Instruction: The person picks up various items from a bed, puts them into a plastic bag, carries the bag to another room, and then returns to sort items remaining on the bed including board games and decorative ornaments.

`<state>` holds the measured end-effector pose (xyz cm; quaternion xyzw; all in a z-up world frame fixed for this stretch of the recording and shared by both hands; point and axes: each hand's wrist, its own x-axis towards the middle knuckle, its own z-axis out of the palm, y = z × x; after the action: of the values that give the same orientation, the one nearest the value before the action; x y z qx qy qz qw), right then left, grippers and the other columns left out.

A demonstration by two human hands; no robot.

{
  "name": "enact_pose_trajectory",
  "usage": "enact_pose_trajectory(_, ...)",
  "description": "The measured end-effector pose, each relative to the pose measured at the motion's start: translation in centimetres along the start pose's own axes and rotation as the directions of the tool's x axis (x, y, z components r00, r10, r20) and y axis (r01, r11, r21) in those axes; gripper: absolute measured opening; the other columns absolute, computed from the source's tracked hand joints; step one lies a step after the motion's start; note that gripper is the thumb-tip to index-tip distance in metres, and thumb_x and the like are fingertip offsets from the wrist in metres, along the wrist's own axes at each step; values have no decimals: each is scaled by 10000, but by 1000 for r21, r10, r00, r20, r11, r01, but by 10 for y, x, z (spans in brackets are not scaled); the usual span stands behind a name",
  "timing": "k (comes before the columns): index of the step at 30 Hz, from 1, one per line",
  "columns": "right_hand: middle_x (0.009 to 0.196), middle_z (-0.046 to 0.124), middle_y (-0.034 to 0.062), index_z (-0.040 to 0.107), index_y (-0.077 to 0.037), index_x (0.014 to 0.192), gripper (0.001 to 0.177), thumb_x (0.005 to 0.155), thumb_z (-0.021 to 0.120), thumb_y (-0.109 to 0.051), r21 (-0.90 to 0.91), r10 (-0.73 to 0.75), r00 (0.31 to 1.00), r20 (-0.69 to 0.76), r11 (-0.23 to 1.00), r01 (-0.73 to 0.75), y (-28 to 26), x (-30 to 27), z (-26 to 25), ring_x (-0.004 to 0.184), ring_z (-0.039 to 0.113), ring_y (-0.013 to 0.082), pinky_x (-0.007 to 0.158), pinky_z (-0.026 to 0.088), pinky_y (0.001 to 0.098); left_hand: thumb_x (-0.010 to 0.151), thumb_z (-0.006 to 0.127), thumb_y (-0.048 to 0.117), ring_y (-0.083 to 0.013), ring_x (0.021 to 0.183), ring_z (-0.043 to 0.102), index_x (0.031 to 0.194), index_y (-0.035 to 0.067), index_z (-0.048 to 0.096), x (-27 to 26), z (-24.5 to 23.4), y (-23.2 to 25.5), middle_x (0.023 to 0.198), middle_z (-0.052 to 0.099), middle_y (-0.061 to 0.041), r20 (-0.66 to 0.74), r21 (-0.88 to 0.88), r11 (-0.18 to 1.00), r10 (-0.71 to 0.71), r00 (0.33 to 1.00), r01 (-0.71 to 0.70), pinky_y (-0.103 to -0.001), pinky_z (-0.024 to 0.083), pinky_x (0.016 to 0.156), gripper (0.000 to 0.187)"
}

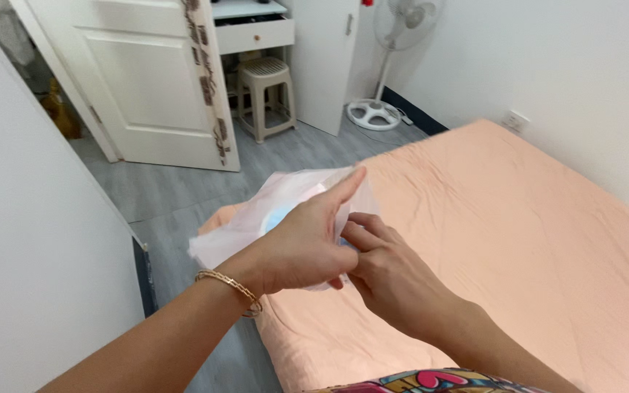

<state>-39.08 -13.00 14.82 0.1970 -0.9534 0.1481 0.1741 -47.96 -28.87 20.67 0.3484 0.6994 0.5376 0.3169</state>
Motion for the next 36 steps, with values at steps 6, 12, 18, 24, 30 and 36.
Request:
enact_pose_trajectory(6, 1023, 679, 96, 714, -117, 740, 89, 664, 723, -71, -6, -98, 978, 183, 995, 101, 33, 71, 21, 1079, 530, 348, 959, 386, 488, 684, 552, -66, -148, 688, 688, 1646, 175, 145, 23, -48, -9, 1252, 666, -188, 59, 83, 996, 38, 998, -43, -287, 618, 557, 1072)
enact_pose_trajectory(12, 847, 697, 71, 594, -72, 664, 151, 681, 716, -160, 81, -3, 884, 467, 996, -39, 63, 147, 54, 1006, 615, 240, 984, 457, 431, 675, 533, -85, -115, 663, 657, 1644, 150, 143, 39, -78, -27, 1335, 599, -141, -59, -149, 988, 41, 997, -50, -273, 603, 545, 1071)
enact_pose_trajectory(18, 1038, 724, 89, 691, -75, 812, 147, 707, 769, -144, 196, -272, 899, 342, 957, 214, 88, 205, 80, 1151, 601, 307, 1072, 355, 496, 743, 632, -67, -118, 656, 633, 1690, 177, 144, 58, -129, -42, 1323, 627, -322, -180, -42, 997, -77, 981, 70, -280, 614, 560, 1093)
enact_pose_trajectory(24, 1304, 722, 43, 729, -120, 1183, 268, 921, 702, -167, 523, -90, 994, -58, 845, 107, 112, 230, 58, 1403, 567, 263, 1154, 469, 424, 738, 569, -32, -67, 618, 617, 1622, 136, 213, 81, -238, -67, 1570, 471, -77, -282, -235, 971, -37, 959, -32, -286, 609, 541, 968)
enact_pose_trajectory(30, 1466, 511, 62, 457, -210, 1475, 579, 951, 693, -279, 690, 760, 649, 24, 457, -561, 134, 278, 107, 1315, 488, 299, 987, 482, 462, 789, 560, -83, -85, 595, 524, 1640, 5, 191, 104, -360, -108, 1693, 308, -49, -189, -198, 959, 168, 968, -205, -356, 659, 648, 931)
enact_pose_trajectory(36, 1167, 685, 79, 501, -248, 1377, 492, 936, 630, -425, 715, 651, 398, 647, -335, -614, 146, 349, 187, 871, 686, 234, 750, 518, 381, 799, 555, -40, -128, 589, 549, 1686, 97, 235, 129, -441, -105, 1283, 676, -223, -175, -86, 996, -48, 983, 33, -333, 608, 630, 954)
